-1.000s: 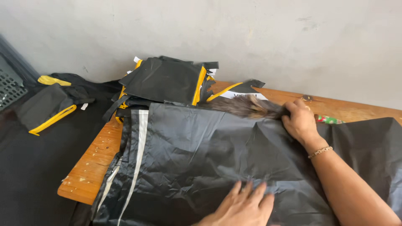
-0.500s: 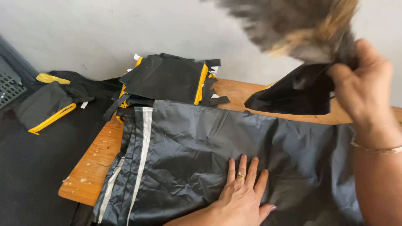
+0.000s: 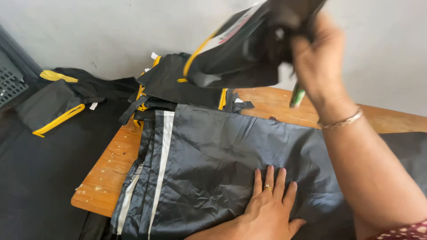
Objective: The person picks up a black bag from a crate, unfolds it on a wooden table, and wipes the surface with a feather duster. They smooth the bag with their hands and continue wiping different areas of the bag.
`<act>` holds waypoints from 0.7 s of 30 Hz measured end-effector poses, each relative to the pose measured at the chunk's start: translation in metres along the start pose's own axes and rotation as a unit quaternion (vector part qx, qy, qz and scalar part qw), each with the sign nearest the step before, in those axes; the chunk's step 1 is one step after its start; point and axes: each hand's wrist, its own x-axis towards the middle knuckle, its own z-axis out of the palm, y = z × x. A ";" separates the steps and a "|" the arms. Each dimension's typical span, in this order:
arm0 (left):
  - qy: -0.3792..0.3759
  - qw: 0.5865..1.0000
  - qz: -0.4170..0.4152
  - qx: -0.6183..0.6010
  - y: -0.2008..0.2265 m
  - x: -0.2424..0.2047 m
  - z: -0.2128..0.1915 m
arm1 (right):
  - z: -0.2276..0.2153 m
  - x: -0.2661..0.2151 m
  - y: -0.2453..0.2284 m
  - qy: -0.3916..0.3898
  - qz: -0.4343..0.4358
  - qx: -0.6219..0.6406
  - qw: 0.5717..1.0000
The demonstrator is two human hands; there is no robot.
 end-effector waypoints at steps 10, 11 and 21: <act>0.052 0.998 0.010 0.013 0.002 -0.002 -0.001 | -0.027 -0.046 -0.024 -0.251 0.323 -0.210 0.888; 0.070 0.997 0.007 0.016 0.003 -0.003 -0.001 | -0.035 -0.046 -0.034 -0.270 0.323 -0.225 0.879; -0.052 0.983 -0.026 -0.173 0.005 -0.028 -0.035 | -0.121 -0.246 -0.067 -0.508 0.135 -0.387 0.758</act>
